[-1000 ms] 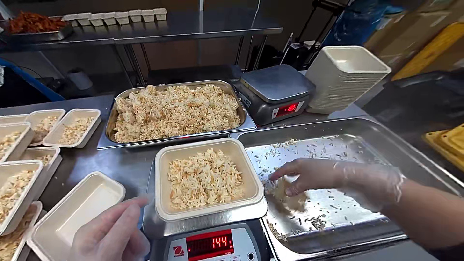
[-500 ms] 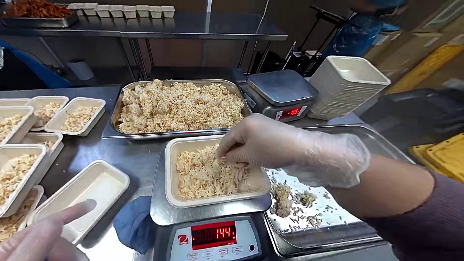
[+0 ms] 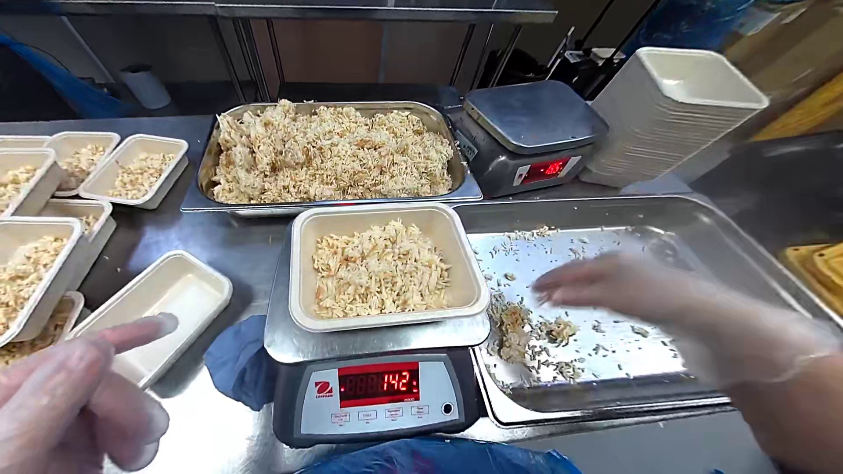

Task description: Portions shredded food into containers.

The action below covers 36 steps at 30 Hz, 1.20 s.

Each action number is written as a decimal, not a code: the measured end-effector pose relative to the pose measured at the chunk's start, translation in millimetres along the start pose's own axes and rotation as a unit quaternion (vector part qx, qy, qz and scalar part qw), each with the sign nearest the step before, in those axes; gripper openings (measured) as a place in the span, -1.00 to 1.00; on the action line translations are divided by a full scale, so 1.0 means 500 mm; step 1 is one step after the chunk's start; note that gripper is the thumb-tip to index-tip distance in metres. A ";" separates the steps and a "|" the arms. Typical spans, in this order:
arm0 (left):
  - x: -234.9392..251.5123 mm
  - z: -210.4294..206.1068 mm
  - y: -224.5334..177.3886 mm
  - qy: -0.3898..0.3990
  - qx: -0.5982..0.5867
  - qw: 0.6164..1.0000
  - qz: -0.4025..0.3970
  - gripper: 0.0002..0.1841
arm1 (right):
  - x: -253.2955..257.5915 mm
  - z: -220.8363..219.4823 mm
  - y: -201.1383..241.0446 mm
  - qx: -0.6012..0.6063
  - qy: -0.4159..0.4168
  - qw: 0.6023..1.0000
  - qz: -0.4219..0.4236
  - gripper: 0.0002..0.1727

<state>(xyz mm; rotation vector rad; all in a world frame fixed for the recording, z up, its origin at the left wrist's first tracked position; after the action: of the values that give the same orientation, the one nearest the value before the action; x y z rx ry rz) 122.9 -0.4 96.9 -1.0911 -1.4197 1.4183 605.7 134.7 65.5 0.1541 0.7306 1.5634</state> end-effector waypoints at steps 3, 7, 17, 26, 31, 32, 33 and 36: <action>0.009 -0.024 0.007 0.000 0.013 1.000 0.016 -0.56 | 0.006 -0.010 0.005 -0.091 -0.009 0.996 -0.015 -0.74; 0.025 -0.087 0.022 -0.010 0.073 0.997 0.027 -0.65 | -0.015 0.016 0.221 -0.105 -0.119 0.961 0.228 -0.76; -0.028 -0.006 0.037 -0.039 0.058 0.996 0.048 -0.60 | 0.090 -0.115 0.494 -0.273 0.116 0.894 0.335 -0.85; -0.057 0.035 0.035 -0.062 0.023 0.996 0.052 -0.58 | 0.143 -0.062 0.448 0.196 0.168 0.952 0.167 -0.82; -0.041 0.002 0.027 -0.059 0.022 0.998 0.029 -0.58 | 0.159 -0.065 0.397 0.368 0.197 0.895 0.155 -0.77; -0.039 -0.006 0.026 -0.060 0.024 0.998 0.018 -0.58 | 0.156 -0.071 0.398 0.380 0.201 0.889 0.156 -0.76; -0.037 -0.014 0.026 -0.060 0.023 0.998 0.011 -0.59 | 0.153 -0.074 0.401 0.390 0.204 0.884 0.157 -0.77; -0.031 -0.030 0.026 -0.063 0.027 0.998 0.005 -0.60 | 0.149 -0.075 0.413 0.406 0.217 0.874 0.157 -0.78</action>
<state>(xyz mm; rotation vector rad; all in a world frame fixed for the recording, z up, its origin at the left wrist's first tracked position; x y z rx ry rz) 141.8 -11.1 84.5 -0.9906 -1.4567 1.5480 400.4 200.3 121.1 0.5761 1.7781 1.5126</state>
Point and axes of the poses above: each hand's wrist, its own x-axis towards the middle knuckle, its own z-axis out of the back of the hand, y = z × x, the point moved 2 cm from there along x, towards the middle knuckle, and after that the axes turned 5 degrees about -x, right-handed, at the moved point
